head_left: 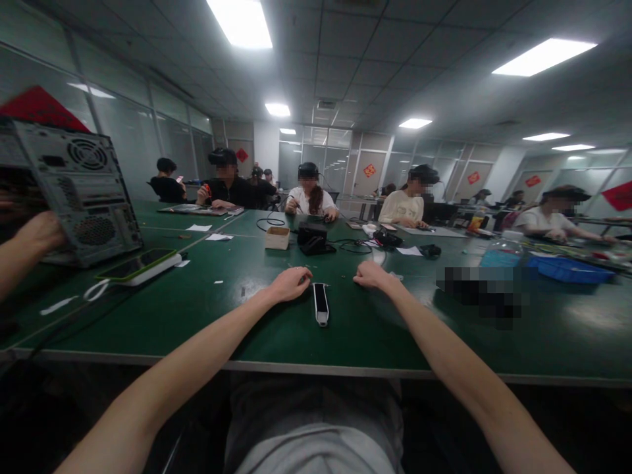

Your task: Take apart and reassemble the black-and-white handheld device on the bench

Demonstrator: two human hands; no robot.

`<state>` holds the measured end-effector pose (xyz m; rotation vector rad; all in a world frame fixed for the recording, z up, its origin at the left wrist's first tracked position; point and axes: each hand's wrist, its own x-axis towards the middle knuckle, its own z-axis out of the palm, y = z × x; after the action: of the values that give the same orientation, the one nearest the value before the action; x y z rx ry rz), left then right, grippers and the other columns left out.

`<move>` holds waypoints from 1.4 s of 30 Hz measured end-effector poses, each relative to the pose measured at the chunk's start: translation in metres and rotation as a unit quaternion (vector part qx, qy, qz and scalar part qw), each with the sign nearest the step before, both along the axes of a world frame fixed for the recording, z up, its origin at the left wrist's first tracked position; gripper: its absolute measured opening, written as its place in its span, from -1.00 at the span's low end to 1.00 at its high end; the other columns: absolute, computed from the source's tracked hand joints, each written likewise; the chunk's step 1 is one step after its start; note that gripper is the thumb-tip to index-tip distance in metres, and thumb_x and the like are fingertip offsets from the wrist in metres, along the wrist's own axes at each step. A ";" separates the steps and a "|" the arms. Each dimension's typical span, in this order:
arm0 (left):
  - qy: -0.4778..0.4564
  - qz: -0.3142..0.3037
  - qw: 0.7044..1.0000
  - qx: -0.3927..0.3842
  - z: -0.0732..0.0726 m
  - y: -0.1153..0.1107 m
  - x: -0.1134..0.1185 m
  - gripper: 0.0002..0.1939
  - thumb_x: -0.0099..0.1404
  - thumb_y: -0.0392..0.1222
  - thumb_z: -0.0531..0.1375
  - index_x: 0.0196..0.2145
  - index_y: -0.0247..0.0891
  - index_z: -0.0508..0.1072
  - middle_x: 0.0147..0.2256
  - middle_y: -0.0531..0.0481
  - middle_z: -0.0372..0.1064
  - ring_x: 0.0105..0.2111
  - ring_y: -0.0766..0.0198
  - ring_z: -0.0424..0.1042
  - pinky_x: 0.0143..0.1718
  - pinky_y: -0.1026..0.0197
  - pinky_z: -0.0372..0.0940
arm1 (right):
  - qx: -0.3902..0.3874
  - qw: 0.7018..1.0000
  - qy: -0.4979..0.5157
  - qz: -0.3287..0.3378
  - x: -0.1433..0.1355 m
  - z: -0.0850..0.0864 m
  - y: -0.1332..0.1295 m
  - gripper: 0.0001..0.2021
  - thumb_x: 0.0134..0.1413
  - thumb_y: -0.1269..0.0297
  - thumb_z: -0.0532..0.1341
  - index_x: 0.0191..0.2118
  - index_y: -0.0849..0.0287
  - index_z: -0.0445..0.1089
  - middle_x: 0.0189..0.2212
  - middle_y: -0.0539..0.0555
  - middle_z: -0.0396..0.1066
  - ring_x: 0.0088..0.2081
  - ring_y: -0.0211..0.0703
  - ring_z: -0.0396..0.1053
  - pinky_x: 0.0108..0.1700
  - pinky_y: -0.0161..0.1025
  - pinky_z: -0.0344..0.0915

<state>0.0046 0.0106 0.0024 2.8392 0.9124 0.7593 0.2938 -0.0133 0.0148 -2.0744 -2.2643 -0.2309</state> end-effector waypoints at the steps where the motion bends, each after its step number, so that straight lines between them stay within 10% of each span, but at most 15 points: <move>1: -0.007 0.004 1.000 0.003 0.000 0.000 0.000 -0.74 0.27 -0.22 0.01 -0.16 -0.29 0.41 -0.27 -0.08 0.41 -0.30 0.22 0.40 -0.28 0.24 0.27 | 0.008 1.000 -0.002 0.007 -0.003 0.003 -0.001 -0.78 0.00 0.26 0.14 -0.51 0.26 0.45 -0.41 0.23 0.46 -0.27 -0.04 0.36 -0.23 -0.26 0.21; 13: -0.006 -0.010 1.000 0.010 -0.001 0.001 0.000 -0.73 0.16 -0.33 0.05 -0.18 -0.27 0.41 -0.31 -0.03 0.43 -0.35 0.25 0.40 -0.31 0.27 0.26 | 0.077 0.969 0.070 0.224 -0.066 0.011 -0.021 -0.80 -0.01 0.48 0.14 -0.25 0.22 0.45 -0.35 0.08 0.47 -0.29 -0.19 0.34 -0.20 -0.30 0.20; 42: -0.007 -0.023 1.000 0.015 0.006 -0.002 -0.003 -0.70 0.14 -0.16 0.17 -0.14 -0.23 0.37 -0.23 -0.03 0.37 -0.28 0.23 0.37 -0.25 0.24 0.24 | 0.177 0.927 0.123 0.306 -0.092 0.006 -0.032 -0.88 0.15 0.41 0.12 -0.25 0.20 0.41 -0.31 0.12 0.41 -0.21 -0.13 0.24 -0.11 -0.19 0.20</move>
<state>0.0016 0.0091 0.0083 2.8661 0.8385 0.7924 0.2018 -0.0452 0.0210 -1.0923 -2.3562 -0.2916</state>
